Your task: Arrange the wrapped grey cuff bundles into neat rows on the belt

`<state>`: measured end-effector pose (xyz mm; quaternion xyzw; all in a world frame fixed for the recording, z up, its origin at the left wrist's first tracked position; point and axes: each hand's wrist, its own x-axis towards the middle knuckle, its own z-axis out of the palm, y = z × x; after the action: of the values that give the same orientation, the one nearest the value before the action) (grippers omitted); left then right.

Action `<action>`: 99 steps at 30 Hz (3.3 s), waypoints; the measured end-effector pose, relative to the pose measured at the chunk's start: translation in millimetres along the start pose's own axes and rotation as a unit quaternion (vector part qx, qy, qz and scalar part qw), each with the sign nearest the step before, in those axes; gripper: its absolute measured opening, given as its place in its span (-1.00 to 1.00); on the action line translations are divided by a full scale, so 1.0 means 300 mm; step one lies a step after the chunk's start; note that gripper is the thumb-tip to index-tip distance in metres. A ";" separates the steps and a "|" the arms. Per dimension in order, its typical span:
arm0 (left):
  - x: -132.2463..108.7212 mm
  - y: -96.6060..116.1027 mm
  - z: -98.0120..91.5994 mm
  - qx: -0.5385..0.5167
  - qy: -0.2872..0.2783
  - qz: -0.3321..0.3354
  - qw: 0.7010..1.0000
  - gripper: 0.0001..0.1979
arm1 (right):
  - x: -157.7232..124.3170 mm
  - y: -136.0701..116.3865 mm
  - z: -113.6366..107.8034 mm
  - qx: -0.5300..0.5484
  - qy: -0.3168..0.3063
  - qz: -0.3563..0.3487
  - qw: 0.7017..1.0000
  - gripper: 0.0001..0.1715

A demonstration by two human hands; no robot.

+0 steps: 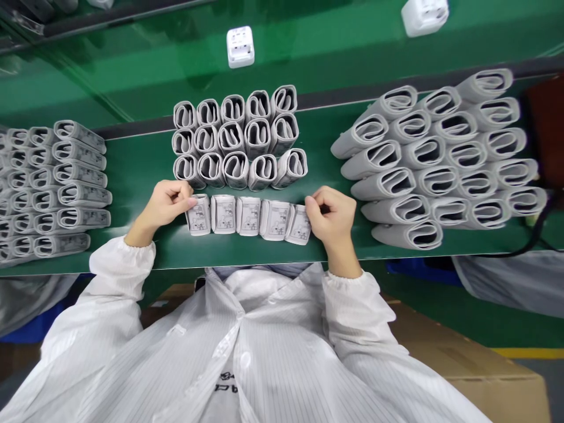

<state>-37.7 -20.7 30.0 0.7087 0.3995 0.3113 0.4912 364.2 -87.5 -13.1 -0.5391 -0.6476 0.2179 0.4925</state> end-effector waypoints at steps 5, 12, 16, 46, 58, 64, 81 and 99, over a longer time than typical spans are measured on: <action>0.000 0.019 0.008 0.058 0.011 0.007 0.998 -0.41 | 0.001 0.000 0.002 0.024 -0.010 -0.007 1.000 -0.23; 0.002 0.020 0.014 0.127 0.038 0.073 0.988 -0.45 | 0.005 -0.011 0.001 -0.006 -0.013 0.021 1.000 -0.24; 0.007 0.011 0.010 0.173 0.038 0.132 0.975 -0.46 | 0.007 -0.014 -0.001 -0.009 -0.015 0.019 1.000 -0.26; 0.009 -0.019 -0.005 0.245 0.048 0.218 0.943 -0.47 | -0.006 0.012 0.006 -0.009 0.012 0.013 1.000 -0.31; 0.015 -0.015 0.000 0.257 0.054 0.270 0.926 -0.48 | 0.001 0.010 0.007 0.014 0.013 -0.032 0.999 -0.38; 0.017 -0.013 0.000 0.255 0.057 0.275 0.925 -0.49 | 0.000 0.006 0.004 -0.009 0.006 -0.014 1.000 -0.38; -0.002 -0.003 0.021 0.217 0.075 0.210 0.950 -0.42 | -0.023 -0.280 0.094 -0.106 -0.039 -0.257 0.960 -0.72; 0.001 -0.010 0.053 0.195 0.090 0.249 0.944 -0.49 | -0.019 -0.344 0.236 -0.202 -0.229 -0.306 0.902 -0.72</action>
<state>-25.2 -26.9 22.0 0.8363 0.3061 0.4023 0.2123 252.3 -108.5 38.8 -0.3378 -0.9056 0.0382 0.2535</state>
